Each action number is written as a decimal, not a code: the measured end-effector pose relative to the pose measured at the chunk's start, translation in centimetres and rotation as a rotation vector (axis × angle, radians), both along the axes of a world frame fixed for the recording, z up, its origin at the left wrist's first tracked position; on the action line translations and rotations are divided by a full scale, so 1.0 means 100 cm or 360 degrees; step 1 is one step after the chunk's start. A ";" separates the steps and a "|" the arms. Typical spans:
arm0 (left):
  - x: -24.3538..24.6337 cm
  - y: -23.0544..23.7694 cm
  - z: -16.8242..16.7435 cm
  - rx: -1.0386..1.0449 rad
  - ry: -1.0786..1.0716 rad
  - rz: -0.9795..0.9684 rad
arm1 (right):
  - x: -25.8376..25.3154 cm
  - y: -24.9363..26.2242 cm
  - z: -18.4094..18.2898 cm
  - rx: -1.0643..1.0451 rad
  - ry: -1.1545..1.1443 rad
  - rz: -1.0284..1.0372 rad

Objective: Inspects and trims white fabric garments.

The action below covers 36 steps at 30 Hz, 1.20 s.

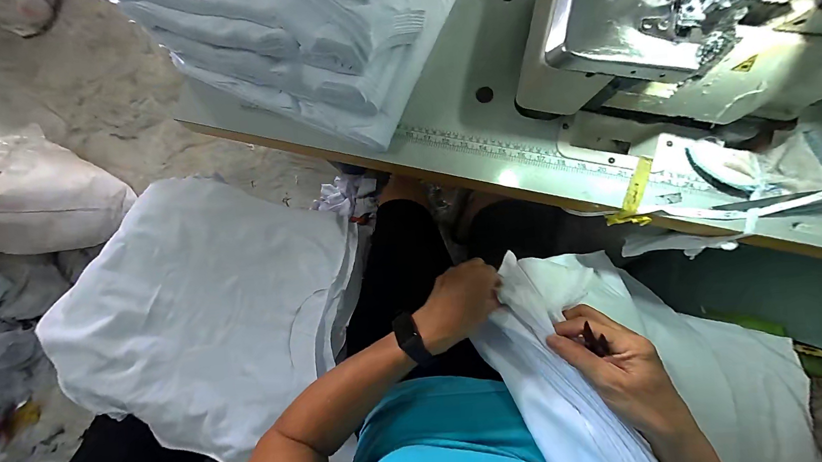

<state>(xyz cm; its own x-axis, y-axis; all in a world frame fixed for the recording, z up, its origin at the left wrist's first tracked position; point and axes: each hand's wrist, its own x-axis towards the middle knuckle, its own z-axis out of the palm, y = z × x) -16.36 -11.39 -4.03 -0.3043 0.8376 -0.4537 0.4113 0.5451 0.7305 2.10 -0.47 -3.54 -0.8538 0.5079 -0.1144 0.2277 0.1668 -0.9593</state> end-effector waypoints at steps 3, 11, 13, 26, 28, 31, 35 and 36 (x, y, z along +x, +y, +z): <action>-0.014 -0.015 -0.032 0.0092 -0.0039 0.0264 | -0.001 0.002 -0.001 -0.0092 0.0011 0.0013; -0.077 -0.060 -0.074 0.0333 0.0179 0.1124 | 0.004 0.006 -0.003 -0.0225 -0.0028 -0.0098; -0.108 -0.073 -0.088 0.0380 0.0249 0.1413 | 0.005 0.007 -0.002 -0.0213 -0.0031 -0.0130; -0.233 -0.150 -0.077 0.1272 0.0544 0.2883 | -0.002 0.007 -0.001 -0.0254 -0.0096 -0.0205; -0.239 -0.149 -0.074 0.1329 0.0661 0.3066 | -0.001 0.007 0.000 -0.0258 -0.0082 -0.0239; -0.250 -0.153 -0.051 0.1401 0.0793 0.3208 | 0.000 0.006 0.001 -0.0269 -0.0074 -0.0270; -0.261 -0.150 -0.022 0.1735 0.0878 0.3161 | -0.003 0.006 -0.001 -0.0268 -0.0079 -0.0220; -0.262 -0.150 -0.016 0.1790 0.0889 0.3137 | -0.003 0.006 -0.001 -0.0270 -0.0082 -0.0218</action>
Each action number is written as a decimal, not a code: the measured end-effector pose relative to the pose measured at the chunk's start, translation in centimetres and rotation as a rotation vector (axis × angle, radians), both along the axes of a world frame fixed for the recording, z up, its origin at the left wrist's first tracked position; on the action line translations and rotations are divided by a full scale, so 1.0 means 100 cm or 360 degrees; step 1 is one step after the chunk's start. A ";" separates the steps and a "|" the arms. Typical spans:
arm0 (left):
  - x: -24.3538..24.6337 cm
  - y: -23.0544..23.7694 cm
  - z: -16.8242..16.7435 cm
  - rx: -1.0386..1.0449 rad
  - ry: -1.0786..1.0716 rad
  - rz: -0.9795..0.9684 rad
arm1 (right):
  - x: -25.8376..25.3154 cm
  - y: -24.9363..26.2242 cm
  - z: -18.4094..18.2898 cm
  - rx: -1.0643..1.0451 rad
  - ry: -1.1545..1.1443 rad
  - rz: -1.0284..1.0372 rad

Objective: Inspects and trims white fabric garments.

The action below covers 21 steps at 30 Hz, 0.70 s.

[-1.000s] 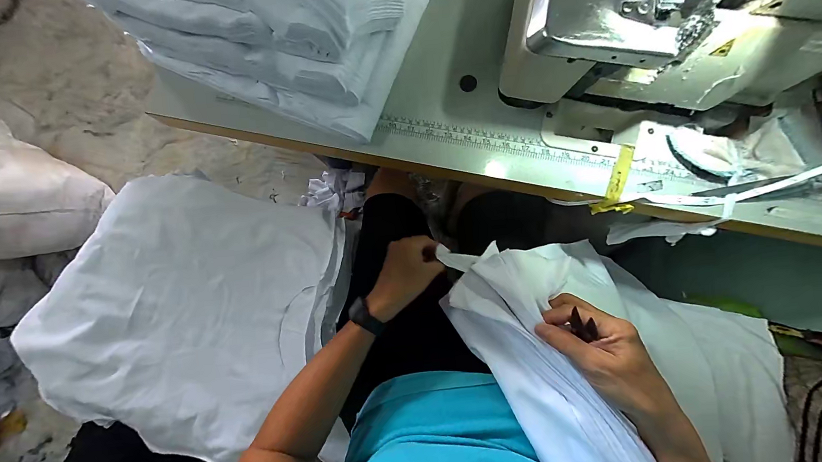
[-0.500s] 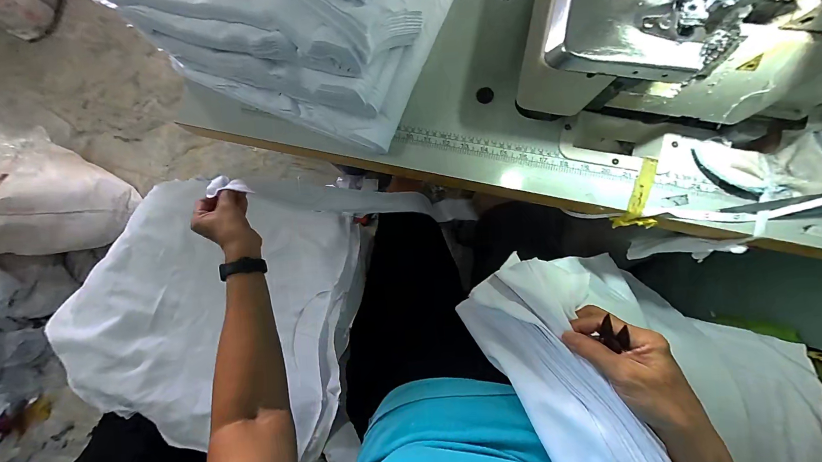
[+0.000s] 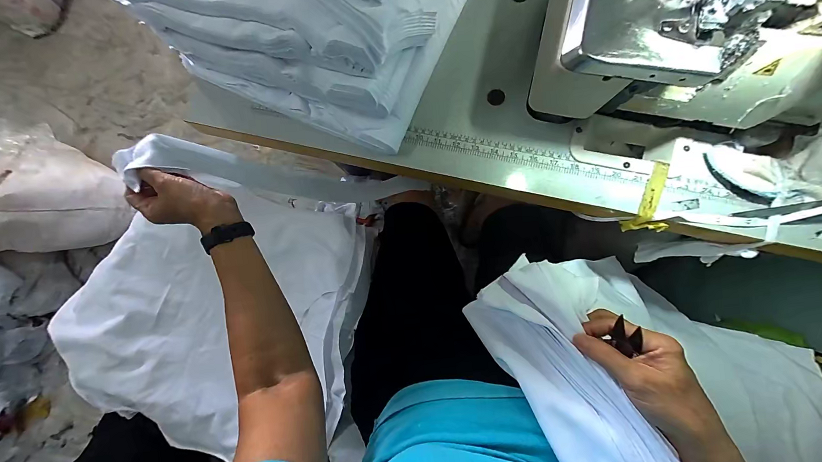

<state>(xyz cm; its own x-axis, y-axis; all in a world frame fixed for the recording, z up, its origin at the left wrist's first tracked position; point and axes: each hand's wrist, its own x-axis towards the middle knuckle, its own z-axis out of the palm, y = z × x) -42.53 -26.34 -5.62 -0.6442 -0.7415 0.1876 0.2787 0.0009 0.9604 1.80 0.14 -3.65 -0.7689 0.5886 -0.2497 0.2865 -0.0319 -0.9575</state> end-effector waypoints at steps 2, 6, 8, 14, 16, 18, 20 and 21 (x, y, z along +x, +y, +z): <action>-0.002 0.001 0.002 -0.0067 0.0016 -0.0101 | 0.001 0.000 0.001 -0.0009 -0.0009 -0.0010; 0.001 0.018 -0.035 -0.0151 -0.0413 -0.0781 | 0.002 0.001 -0.001 -0.0027 0.0008 -0.0006; 0.009 0.028 -0.061 -0.0227 -0.0671 -0.0998 | 0.003 0.001 -0.001 -0.0036 0.0011 -0.0022; 0.088 0.055 -0.066 -0.0903 -0.1392 -0.2235 | 0.014 0.015 0.002 -0.0133 -0.0492 -0.0142; 0.145 0.075 -0.049 -0.0932 -0.1596 -0.2865 | 0.024 0.022 -0.003 -0.0321 -0.0658 -0.0251; 0.202 0.091 -0.050 -0.0772 -0.1956 -0.3384 | 0.032 0.024 -0.006 -0.0558 -0.0599 -0.0270; 0.250 0.103 -0.064 -0.0459 -0.2195 -0.3447 | 0.029 0.019 -0.003 -0.0625 -0.0352 -0.0055; 0.266 0.109 -0.069 -0.0209 -0.2266 -0.3305 | 0.024 0.014 -0.001 -0.0576 -0.0222 0.0094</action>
